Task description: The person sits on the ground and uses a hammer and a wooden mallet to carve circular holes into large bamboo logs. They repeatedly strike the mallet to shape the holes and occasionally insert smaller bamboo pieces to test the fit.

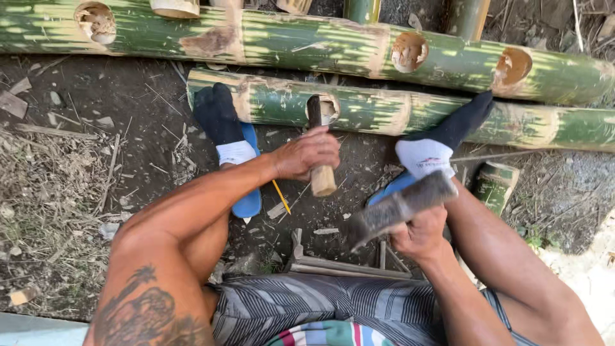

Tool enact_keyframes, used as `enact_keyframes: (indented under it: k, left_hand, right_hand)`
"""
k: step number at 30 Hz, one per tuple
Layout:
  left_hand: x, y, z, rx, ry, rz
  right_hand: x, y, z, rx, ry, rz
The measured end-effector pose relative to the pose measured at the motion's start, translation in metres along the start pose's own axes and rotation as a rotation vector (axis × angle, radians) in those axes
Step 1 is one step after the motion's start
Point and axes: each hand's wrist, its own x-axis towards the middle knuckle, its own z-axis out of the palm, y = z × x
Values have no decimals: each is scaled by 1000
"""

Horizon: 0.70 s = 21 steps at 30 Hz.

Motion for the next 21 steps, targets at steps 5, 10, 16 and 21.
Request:
enact_keyframes:
  k: [5,10,16,21]
  left_hand:
    - [5,8,-25,25,76,-135]
    - [13,15,-43,31,23,-105]
    - [10,12,-61,-16,-24,-48]
    - [12,8,-68,-86,47,-66]
  right_hand:
    - [-2,-13,13,108,-62,-29]
    - [13,-26,25,308,-219,-63]
    - [14,-31,35,260,-284,-98]
    - [17,-21,51,84,-332,45]
